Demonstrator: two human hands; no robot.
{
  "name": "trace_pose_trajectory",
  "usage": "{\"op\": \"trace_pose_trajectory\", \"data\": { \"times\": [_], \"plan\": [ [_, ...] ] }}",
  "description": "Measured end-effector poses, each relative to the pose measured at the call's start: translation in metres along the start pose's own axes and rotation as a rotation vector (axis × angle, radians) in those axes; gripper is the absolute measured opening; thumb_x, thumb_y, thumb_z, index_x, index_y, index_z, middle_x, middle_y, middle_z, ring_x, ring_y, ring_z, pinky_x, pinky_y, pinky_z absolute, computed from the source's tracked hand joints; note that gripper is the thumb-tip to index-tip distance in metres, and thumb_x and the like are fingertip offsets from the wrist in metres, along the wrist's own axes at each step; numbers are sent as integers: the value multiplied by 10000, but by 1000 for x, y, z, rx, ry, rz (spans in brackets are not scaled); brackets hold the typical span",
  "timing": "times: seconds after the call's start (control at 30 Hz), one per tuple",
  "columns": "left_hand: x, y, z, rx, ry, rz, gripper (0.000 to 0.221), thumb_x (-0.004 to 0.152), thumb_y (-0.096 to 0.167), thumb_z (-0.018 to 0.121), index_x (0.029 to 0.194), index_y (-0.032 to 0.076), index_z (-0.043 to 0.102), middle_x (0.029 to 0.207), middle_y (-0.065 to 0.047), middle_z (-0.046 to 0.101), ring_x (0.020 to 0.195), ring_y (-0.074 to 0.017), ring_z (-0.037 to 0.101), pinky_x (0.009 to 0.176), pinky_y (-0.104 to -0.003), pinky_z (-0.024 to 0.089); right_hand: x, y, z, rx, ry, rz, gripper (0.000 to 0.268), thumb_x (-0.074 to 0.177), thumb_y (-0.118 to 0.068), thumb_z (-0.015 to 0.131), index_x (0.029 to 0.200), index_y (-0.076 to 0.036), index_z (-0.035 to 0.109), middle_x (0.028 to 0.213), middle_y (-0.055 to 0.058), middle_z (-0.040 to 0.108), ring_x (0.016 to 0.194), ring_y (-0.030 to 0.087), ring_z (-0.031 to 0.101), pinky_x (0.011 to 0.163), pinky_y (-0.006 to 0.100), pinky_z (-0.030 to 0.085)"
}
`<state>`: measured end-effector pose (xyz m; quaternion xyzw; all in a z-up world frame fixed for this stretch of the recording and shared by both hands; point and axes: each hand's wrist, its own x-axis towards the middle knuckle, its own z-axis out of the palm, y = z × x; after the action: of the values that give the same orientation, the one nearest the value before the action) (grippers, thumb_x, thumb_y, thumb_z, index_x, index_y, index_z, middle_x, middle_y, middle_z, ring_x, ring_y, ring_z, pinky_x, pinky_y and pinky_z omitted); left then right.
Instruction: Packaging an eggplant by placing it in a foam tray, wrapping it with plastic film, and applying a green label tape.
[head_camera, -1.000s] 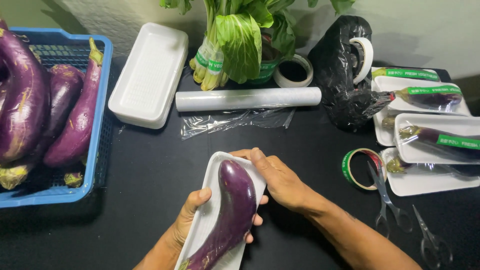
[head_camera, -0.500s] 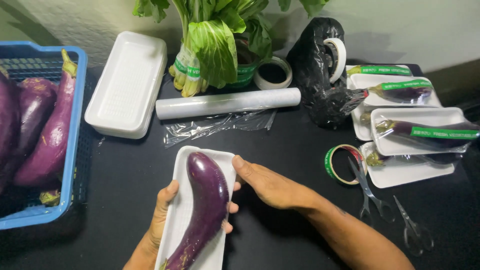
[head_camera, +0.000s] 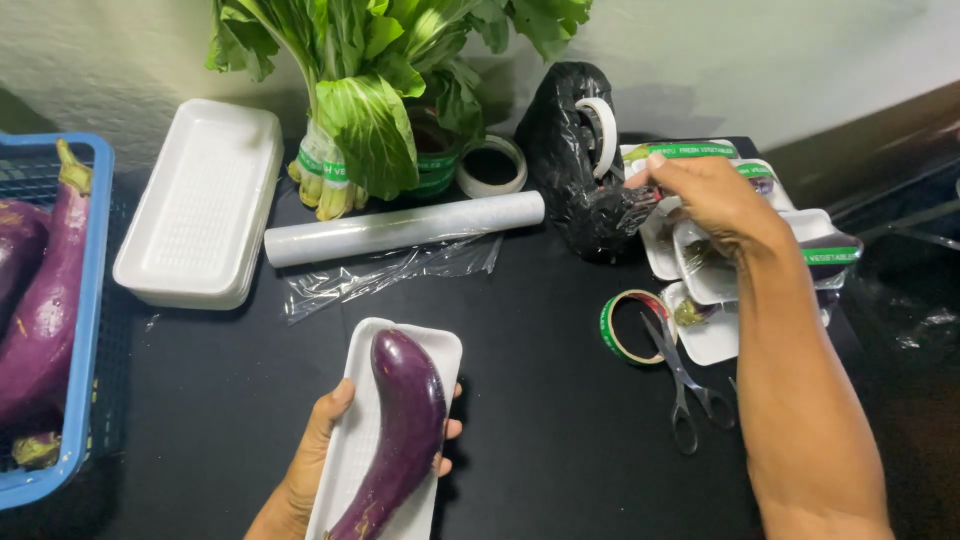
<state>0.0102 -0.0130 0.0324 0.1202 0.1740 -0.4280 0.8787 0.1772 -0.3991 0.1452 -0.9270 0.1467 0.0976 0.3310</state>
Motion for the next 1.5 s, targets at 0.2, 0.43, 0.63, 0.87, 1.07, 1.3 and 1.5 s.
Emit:
{"op": "trace_pose_trajectory", "data": {
  "times": [0.2, 0.43, 0.63, 0.87, 1.07, 1.3, 1.5],
  "plan": [
    [0, -2, 2, 71, 60, 19, 1003, 669, 524, 731, 1438, -83, 521, 1357, -242, 642, 1111, -374, 672, 848, -517, 594, -9, -17, 7, 201, -5, 74, 260, 969, -287, 659, 1109, -103, 777, 1209, 32, 771, 1143, 116, 660, 1023, 292, 461],
    [-3, -3, 3, 101, 57, 60, 948, 700, 498, 722, 1435, -66, 522, 1369, -274, 637, 1112, -408, 675, 855, -540, 597, -17, -14, 1, 540, 36, 99, 177, 1022, -277, 671, 940, -133, 734, 1040, -46, 758, 956, 45, 655, 734, 247, 453],
    [-1, -2, -3, 92, 83, 38, 933, 710, 500, 695, 1434, -59, 515, 1367, -295, 622, 1139, -453, 655, 891, -581, 575, -38, 24, 29, 375, 262, -102, 229, 998, -259, 697, 878, -70, 742, 1114, 3, 731, 958, 78, 644, 813, 212, 496],
    [1, -2, -7, 132, 133, 20, 980, 698, 539, 652, 1423, -109, 529, 1322, -294, 640, 1141, -436, 650, 908, -579, 554, -21, 72, 61, 141, 509, -403, 155, 997, -211, 736, 885, -109, 772, 1121, 74, 683, 1110, 187, 653, 929, 308, 486],
    [0, -3, -7, 118, 191, 13, 971, 699, 539, 615, 1422, -103, 531, 1283, -318, 635, 1175, -459, 629, 945, -600, 530, -17, 73, 70, 6, 669, -639, 186, 1043, -144, 726, 895, -32, 736, 1034, 137, 685, 978, 248, 662, 816, 351, 510],
    [-2, -4, 9, 106, 251, 17, 941, 698, 507, 605, 1432, -77, 533, 1285, -329, 628, 1174, -465, 624, 956, -586, 521, -29, 63, 60, -210, 656, -677, 197, 1060, -106, 668, 889, -9, 689, 1007, 161, 698, 939, 318, 671, 829, 426, 481],
    [-7, -4, -5, 83, 321, -36, 763, 795, 483, 570, 1330, -62, 598, 1182, -356, 659, 996, -450, 647, 953, -548, 524, -106, 2, 68, 94, -169, -525, 205, 963, -228, 633, 864, -110, 768, 1060, -9, 780, 958, 83, 702, 895, 247, 515]
  ]
}}
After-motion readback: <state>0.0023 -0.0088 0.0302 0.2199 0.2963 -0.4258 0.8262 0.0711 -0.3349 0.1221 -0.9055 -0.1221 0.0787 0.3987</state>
